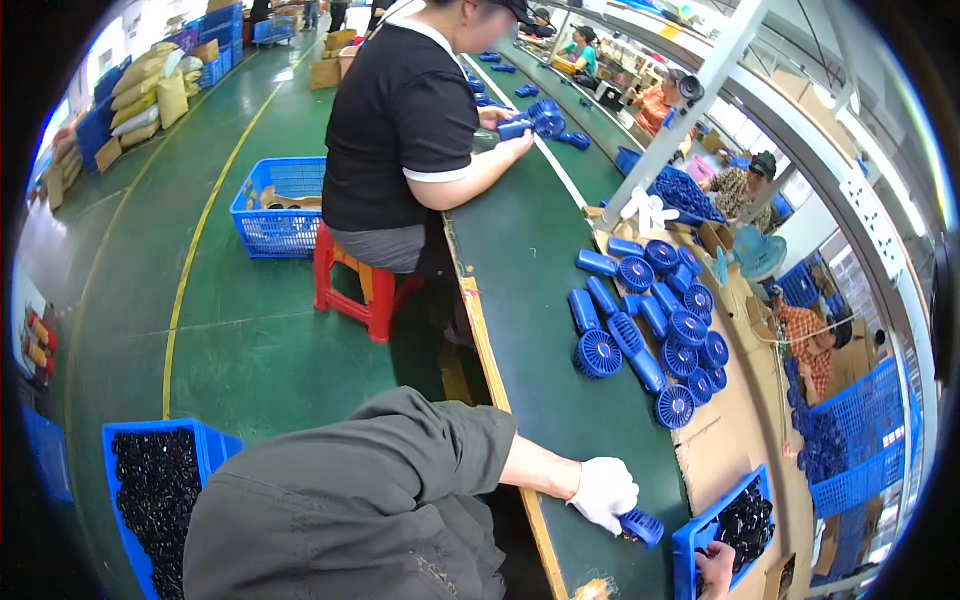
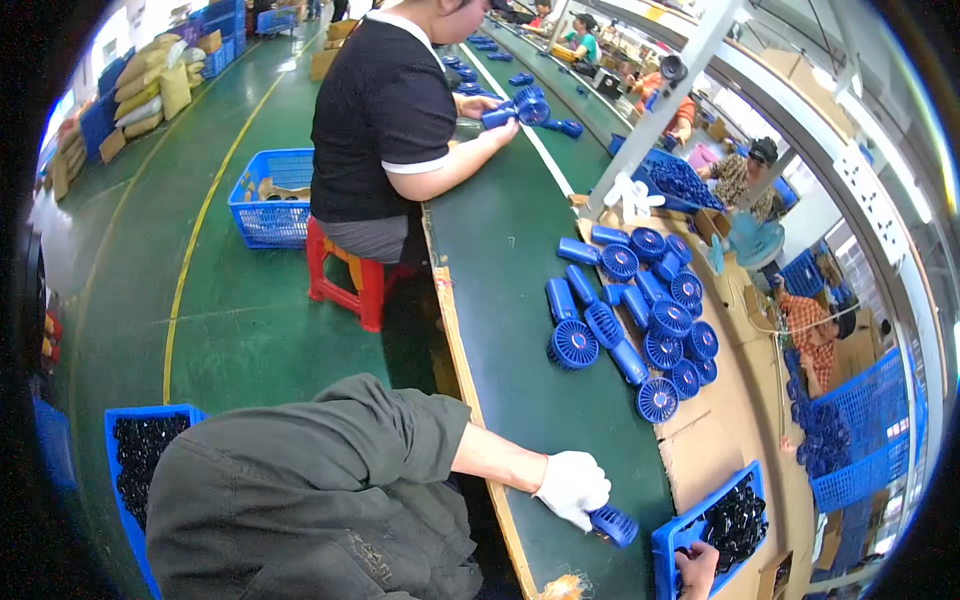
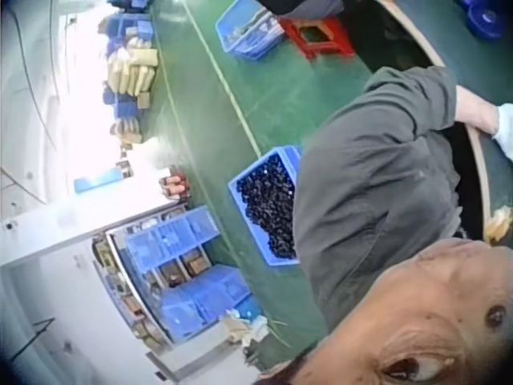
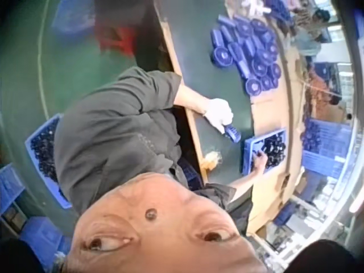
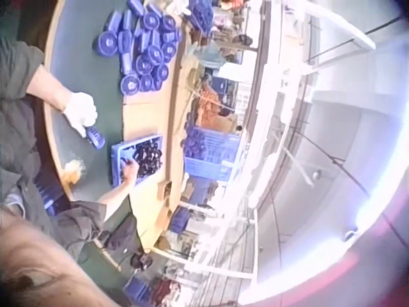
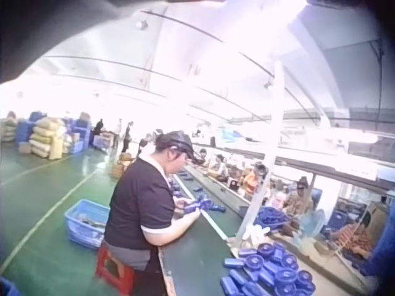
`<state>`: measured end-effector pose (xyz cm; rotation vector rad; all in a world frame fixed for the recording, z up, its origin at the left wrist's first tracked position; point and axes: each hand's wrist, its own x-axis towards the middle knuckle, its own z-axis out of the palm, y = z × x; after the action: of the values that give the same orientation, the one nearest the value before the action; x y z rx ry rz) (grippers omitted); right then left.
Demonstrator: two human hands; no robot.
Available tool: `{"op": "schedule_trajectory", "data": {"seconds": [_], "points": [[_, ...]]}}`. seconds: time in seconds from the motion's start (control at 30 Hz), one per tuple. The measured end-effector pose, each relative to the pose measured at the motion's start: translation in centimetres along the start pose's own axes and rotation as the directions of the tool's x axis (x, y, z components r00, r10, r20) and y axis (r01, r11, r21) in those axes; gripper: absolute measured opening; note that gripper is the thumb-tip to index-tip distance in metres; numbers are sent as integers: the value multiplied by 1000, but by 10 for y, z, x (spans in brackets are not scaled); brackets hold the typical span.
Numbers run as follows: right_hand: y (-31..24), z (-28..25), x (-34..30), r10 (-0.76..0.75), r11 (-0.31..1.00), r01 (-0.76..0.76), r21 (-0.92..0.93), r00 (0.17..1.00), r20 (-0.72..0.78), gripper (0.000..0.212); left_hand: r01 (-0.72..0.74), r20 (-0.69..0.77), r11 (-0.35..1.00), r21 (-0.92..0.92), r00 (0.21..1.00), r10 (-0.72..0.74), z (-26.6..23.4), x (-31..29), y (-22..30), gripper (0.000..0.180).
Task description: The person assembles portable fans by taking fan components from the table and attachment pieces from a tray, fastening each piece onto a fan by hand, and placing the assembled fans into a crate.
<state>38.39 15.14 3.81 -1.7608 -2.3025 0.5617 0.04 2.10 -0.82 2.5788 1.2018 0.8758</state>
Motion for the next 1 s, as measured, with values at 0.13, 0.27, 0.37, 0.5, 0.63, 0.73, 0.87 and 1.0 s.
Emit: {"op": "schedule_trajectory", "data": {"seconds": [0.13,0.27,0.37,0.5,0.63,0.73,0.87,1.0], "points": [[-10,-1,-5,-81,986,130,103,919,-386,28,61,-88,998,-15,994,-62,-3,-2,2,47],[-80,21,-26,-40,874,255,414,886,-461,26,299,-259,862,-410,867,-425,-7,-1,5,46],[-153,57,-45,-97,781,314,539,915,-392,23,352,184,127,-927,725,-664,3,4,3,42],[-146,123,-29,-144,578,420,700,897,-418,14,293,158,115,-949,761,-630,-5,-2,23,32],[-173,130,-50,-81,629,361,688,912,-403,9,179,96,80,-981,794,-600,-5,-4,42,34],[-185,128,-60,-131,767,492,412,748,-651,5,363,86,300,-882,750,-655,-14,-8,50,27],[-213,111,-90,-459,792,583,-181,372,-807,8,233,64,266,-936,852,-520,-14,-10,70,25],[-210,117,-90,-536,662,702,-261,201,-820,6,381,205,223,-897,808,-552,-23,-19,79,54]]}}
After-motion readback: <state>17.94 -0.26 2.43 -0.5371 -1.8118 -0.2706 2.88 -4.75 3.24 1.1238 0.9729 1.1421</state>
